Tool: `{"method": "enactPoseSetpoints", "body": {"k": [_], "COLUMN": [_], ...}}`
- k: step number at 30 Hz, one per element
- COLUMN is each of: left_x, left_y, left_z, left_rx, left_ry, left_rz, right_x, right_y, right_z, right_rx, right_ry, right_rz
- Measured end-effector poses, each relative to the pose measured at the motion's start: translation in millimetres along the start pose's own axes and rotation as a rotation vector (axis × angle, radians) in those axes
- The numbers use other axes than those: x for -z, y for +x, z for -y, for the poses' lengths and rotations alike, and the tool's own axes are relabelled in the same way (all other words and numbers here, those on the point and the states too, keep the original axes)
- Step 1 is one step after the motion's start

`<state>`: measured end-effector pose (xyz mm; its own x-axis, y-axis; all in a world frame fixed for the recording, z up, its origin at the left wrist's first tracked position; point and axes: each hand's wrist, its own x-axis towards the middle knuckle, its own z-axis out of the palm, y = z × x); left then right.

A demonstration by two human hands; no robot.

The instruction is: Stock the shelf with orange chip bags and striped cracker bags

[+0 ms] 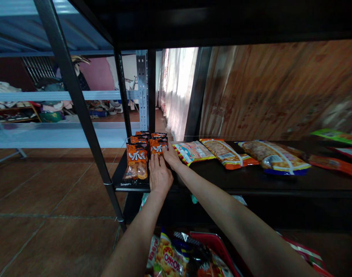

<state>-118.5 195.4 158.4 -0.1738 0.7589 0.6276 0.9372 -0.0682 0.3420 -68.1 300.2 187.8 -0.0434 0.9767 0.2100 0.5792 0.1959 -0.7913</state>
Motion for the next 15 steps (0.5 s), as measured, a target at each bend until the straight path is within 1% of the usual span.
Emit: {"method": "enactPoseSetpoints", "body": {"k": [6,11,15], "left_x": [-3.6,-3.0,1.0], "left_y": [1,2,3], "left_z": [2,1,1], "left_rx": [0.006,0.004,0.060], "left_ry": [-0.042,-0.078,-0.107], "left_rz": [-0.002,0.026,-0.022], "right_x": [1,3,10], "right_y": [-2,-3,-5], "right_z": [-3,-2,-1], "right_rx": [-0.023,-0.054,-0.046], "right_ry": [-0.021,-0.026,-0.021], "right_rz": [-0.007,-0.030,-0.008]}}
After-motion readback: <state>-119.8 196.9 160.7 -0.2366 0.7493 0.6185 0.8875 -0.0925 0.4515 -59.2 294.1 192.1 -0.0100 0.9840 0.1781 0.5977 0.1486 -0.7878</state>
